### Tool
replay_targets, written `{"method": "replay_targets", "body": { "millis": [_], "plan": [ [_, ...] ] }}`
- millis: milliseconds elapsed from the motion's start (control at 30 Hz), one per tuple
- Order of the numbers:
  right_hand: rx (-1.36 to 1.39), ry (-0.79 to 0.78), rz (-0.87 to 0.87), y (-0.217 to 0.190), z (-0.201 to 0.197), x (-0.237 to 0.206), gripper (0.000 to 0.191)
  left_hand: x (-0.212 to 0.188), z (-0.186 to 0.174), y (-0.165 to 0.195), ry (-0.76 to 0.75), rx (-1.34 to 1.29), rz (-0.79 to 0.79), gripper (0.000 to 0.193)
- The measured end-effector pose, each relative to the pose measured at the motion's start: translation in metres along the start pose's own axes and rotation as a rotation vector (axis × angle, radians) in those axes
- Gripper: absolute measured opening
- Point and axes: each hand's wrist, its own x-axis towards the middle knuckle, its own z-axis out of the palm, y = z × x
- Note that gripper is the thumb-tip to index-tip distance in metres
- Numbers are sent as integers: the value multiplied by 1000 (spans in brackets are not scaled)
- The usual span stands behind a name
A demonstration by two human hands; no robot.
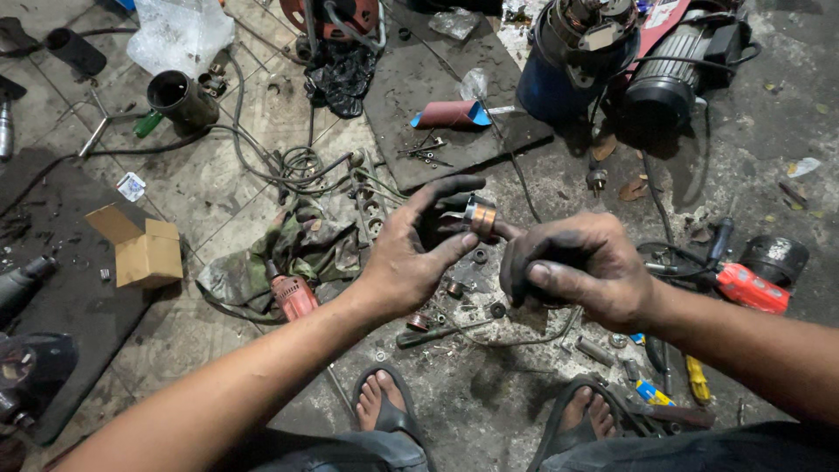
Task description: The person sits on the floor and disassembles a small electric motor by hand. They remove the rotor and stator, inspect the copper windings, and handle various small components and tools scattered around the workspace.
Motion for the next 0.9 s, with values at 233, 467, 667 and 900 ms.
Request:
{"method": "replay_targets", "body": {
  "millis": [233,467,667,900],
  "plan": [
    [-41,-19,15,1,4,2,16,-2,1,2,-16,-57,-71,54],
    [-635,-409,-338,-6,9,9,11,-1,-1,-1,-11,-84,-79,45],
    [-1088,-598,-482,5,15,12,12,2,-5,-3,-24,-57,-204,36],
    [-1142,-496,-556,5,7,11,16,4,-9,-13,76,-264,-312,33]
  ]
}}
